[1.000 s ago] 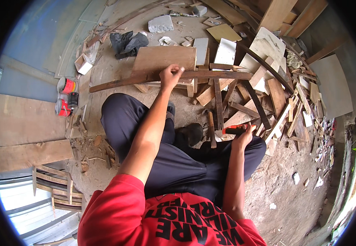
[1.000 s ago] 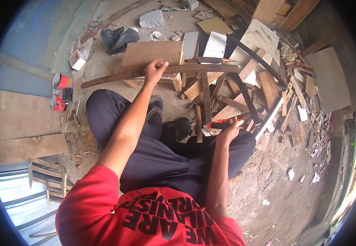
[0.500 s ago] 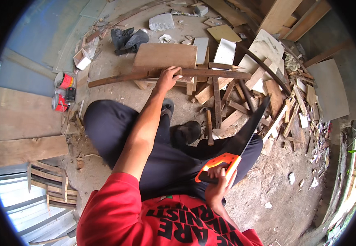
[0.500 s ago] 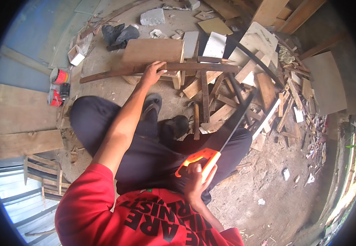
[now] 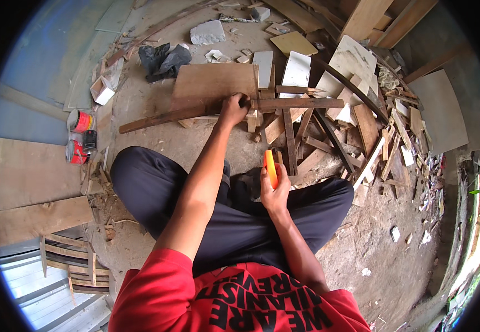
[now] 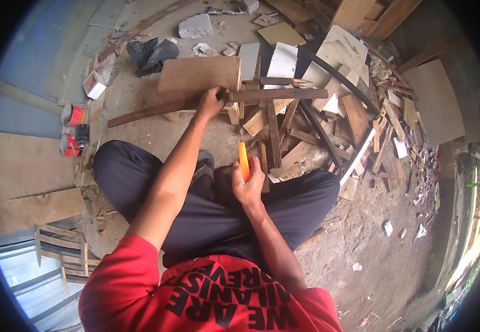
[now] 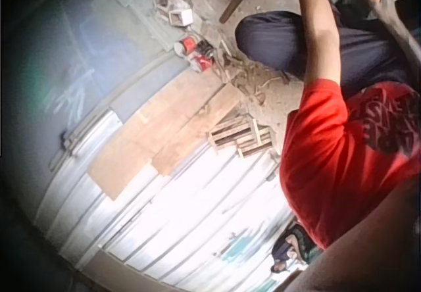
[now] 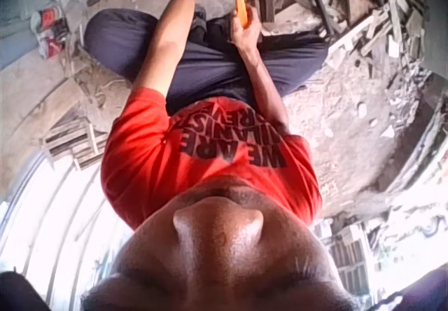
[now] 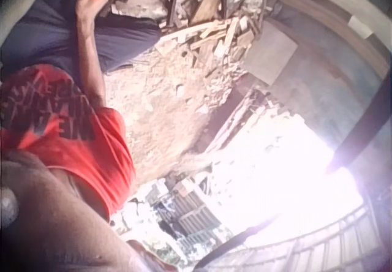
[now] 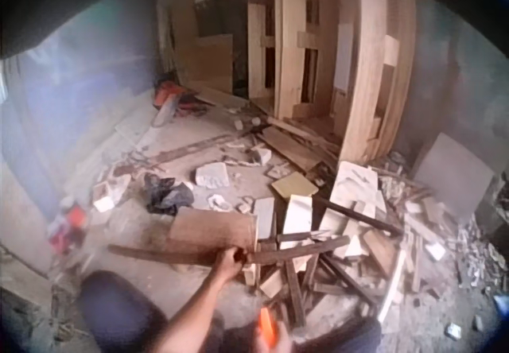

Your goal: The person sits on the floor and uses a hand saw to cut a long wooden plank into smaller pieces. They repeatedly position the plank, saw through it, and set the cut pieces aside among other debris.

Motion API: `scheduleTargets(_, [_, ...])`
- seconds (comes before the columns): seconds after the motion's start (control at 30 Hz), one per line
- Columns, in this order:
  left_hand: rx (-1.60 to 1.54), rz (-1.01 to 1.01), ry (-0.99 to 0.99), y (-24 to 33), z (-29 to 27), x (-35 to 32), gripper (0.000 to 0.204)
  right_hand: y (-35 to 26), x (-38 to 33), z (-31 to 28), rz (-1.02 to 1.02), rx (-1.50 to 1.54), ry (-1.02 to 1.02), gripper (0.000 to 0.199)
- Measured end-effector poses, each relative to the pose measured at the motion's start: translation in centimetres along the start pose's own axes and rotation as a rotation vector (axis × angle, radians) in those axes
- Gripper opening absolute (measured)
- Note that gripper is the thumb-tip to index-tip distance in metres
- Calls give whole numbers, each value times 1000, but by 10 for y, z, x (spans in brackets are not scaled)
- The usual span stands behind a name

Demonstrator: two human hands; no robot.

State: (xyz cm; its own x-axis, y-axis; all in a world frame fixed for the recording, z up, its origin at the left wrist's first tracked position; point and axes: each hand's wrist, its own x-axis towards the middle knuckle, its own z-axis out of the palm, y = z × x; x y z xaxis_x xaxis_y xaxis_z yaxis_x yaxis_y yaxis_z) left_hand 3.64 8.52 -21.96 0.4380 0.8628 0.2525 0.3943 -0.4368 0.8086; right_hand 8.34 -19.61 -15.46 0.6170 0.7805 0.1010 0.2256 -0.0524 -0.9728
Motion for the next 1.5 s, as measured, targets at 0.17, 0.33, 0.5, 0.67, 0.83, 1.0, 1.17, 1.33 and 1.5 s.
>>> scheduleTargets(0.17, [103, -14, 11, -4, 4, 2, 31, -3, -9, 5, 10, -39, 9, 27])
scheduleTargets(0.33, [110, 38, 67, -2, 9, 0, 32, -7, -12, -4, 93, -47, -37, 26])
scheduleTargets(0.5, [138, 63, 89, -5, 12, 1, 31, -7, -14, -7, 63, -64, -39, 26])
scheduleTargets(0.67, [125, -7, 60, -2, 11, 2, 31, -8, -14, -10, 138, 16, -52, 26])
scheduleTargets(0.83, [142, 1, 85, -6, 12, 2, 31, -12, -12, -13, 160, 3, -79, 25])
scheduleTargets(1.0, [117, -58, 27, -9, 12, 5, 30, -10, -11, -10, 71, -5, -56, 22])
scheduleTargets(1.17, [139, -37, 44, -8, 15, 3, 29, -12, -20, -14, 96, -50, -76, 22])
scheduleTargets(1.33, [136, -57, 36, -9, 12, 1, 30, -30, -16, -17, 228, -50, -129, 24])
scheduleTargets(1.5, [141, -61, 47, -3, 12, 2, 30, -24, -18, -21, 155, -52, -102, 23])
